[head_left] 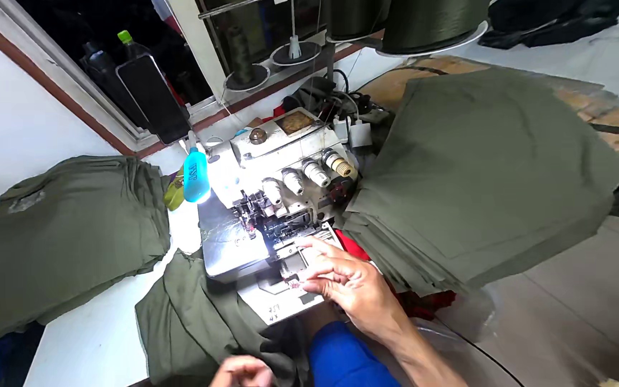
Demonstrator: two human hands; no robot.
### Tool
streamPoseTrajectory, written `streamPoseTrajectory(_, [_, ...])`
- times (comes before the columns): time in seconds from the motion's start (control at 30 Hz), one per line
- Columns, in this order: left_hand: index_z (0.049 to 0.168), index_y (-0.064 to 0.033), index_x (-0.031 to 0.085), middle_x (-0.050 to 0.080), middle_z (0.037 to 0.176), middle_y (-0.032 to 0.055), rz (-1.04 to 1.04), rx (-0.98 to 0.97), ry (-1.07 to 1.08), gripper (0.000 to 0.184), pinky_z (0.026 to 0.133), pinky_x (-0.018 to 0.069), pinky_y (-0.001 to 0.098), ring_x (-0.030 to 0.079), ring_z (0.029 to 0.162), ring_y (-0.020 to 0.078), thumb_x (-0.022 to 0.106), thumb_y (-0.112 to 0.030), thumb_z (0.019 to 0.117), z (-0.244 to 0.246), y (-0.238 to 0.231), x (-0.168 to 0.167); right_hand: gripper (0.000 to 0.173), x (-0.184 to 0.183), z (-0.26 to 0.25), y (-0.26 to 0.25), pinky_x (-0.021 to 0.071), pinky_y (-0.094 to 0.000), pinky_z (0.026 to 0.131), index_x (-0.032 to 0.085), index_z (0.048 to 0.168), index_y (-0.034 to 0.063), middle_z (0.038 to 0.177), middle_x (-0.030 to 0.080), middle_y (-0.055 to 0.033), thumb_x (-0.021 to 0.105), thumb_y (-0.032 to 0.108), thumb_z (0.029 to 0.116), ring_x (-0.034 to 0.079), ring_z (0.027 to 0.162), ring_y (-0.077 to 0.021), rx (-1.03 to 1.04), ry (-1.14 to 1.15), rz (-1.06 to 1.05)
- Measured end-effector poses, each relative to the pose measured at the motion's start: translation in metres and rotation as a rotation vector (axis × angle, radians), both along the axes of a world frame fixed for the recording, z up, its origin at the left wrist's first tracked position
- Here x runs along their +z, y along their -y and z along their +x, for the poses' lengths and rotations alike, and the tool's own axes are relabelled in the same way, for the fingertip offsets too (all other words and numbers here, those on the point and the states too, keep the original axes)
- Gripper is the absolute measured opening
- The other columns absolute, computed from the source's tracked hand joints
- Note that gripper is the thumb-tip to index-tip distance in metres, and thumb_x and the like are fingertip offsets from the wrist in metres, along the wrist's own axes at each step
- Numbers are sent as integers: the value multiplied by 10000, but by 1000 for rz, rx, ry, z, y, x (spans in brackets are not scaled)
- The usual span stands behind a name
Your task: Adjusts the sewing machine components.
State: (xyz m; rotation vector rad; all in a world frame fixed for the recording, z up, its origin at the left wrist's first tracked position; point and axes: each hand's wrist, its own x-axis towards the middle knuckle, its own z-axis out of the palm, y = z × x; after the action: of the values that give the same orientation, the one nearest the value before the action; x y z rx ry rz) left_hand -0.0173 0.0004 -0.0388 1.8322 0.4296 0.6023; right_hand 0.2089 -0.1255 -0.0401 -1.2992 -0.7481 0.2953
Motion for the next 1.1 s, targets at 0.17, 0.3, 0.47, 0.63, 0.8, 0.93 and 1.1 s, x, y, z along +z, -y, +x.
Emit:
streamPoseTrajectory(0.17, [1002, -16, 747, 711, 812, -24, 17, 132, 43, 123, 550, 506, 154, 597, 613, -8, 629, -39, 975, 60, -6, 36, 71, 7, -16, -8, 636, -242, 632, 747, 992, 29, 855, 763, -14, 713, 74, 949, 726, 687, -87, 78, -66, 50])
streamPoseTrajectory(0.3, [1190, 35, 681, 738, 1053, 74, -92, 66, 16, 309, 705, 588, 204, 705, 860, 89, 710, -65, 899, 90, 1, 42, 135, 9, -22, -7, 602, -202, 580, 675, 1043, 113, 805, 752, 70, 731, 147, 925, 702, 644, -29, -75, 20, -135])
streamPoseTrajectory(0.47, [1224, 18, 688, 733, 1097, 68, -144, 7, -33, 407, 702, 586, 221, 701, 867, 103, 760, -194, 884, 109, 3, 43, 179, 12, -25, -6, 596, -168, 671, 643, 1092, 99, 860, 765, 83, 672, 87, 916, 716, 751, 17, -148, 158, -210])
streamPoseTrajectory(0.63, [867, -71, 765, 704, 794, 19, 8, 52, -15, 63, 640, 580, 230, 677, 706, 94, 749, -127, 892, 121, 0, 42, 229, 9, -28, -7, 593, -168, 685, 625, 1128, 94, 865, 761, 76, 675, 81, 905, 715, 770, 16, -165, 182, -219])
streamPoseTrajectory(0.8, [774, -87, 672, 595, 707, -47, 339, 152, -36, 136, 587, 479, 158, 568, 640, 0, 681, -152, 893, 121, -1, 31, 183, 4, -29, -8, 604, -150, 713, 694, 1055, 82, 891, 777, 58, 758, 140, 893, 724, 791, 20, -185, 194, -161])
streamPoseTrajectory(0.93, [775, -69, 699, 598, 700, -37, 400, 190, -5, 235, 600, 482, 143, 576, 646, -4, 649, -205, 960, 122, 1, 21, 97, -5, -29, -10, 574, -131, 675, 755, 961, 60, 841, 751, 23, 740, 136, 904, 682, 714, 27, -172, 217, -130])
streamPoseTrajectory(1.1, [737, -82, 668, 551, 632, -57, 294, 246, 25, 293, 540, 446, 156, 535, 573, -4, 643, -238, 984, 126, -1, 13, 120, -6, -25, -13, 591, -155, 685, 800, 945, 91, 851, 767, 36, 704, 164, 949, 697, 726, 15, -90, 164, -108])
